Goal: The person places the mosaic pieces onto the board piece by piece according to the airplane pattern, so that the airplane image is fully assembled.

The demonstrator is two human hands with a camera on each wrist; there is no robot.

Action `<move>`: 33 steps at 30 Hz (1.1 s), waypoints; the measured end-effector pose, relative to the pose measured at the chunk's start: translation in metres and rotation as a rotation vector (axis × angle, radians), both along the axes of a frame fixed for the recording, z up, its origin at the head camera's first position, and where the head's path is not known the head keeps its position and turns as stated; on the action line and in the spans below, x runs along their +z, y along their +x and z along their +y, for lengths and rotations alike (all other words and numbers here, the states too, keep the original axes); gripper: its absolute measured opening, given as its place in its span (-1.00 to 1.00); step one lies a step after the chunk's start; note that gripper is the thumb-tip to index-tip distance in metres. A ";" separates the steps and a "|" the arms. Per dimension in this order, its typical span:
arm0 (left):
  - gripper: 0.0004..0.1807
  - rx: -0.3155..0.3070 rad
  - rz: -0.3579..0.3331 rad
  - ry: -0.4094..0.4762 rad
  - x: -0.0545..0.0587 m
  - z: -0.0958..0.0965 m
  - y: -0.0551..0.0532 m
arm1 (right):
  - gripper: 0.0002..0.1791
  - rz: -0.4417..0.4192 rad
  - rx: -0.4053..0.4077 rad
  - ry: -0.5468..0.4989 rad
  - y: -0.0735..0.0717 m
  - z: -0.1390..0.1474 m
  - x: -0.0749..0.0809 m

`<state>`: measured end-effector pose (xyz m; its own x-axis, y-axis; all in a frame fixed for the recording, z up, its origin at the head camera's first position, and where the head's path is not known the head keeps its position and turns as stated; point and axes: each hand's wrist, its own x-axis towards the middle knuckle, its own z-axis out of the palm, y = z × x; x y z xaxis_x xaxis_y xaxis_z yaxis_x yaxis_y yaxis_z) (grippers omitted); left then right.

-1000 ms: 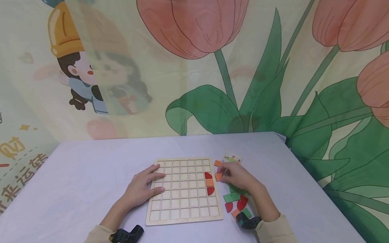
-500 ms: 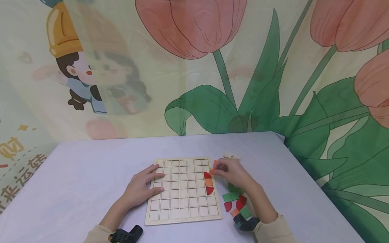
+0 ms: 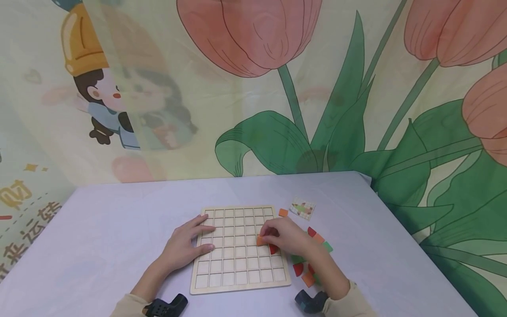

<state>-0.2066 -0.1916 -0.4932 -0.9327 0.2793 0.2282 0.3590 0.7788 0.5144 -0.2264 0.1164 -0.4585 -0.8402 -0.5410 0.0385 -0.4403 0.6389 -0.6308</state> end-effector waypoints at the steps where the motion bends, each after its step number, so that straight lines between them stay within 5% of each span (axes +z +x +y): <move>1: -0.47 0.001 -0.004 0.003 0.000 0.000 0.000 | -0.95 -0.007 0.007 -0.003 0.000 -0.001 -0.001; 11: -0.48 -0.002 -0.011 0.002 0.000 0.000 -0.001 | -0.96 -0.028 0.022 0.025 0.002 -0.002 -0.004; 20: -0.49 0.003 -0.012 -0.001 0.004 0.001 0.002 | -0.93 0.002 -0.043 0.049 0.001 0.000 -0.002; 33: -0.47 0.000 -0.010 -0.002 0.001 -0.001 0.001 | -0.95 -0.058 0.022 0.058 0.004 -0.003 0.001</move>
<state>-0.2056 -0.1924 -0.4918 -0.9347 0.2799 0.2188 0.3544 0.7795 0.5165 -0.2224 0.1131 -0.4576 -0.8278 -0.5595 -0.0418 -0.4186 0.6656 -0.6179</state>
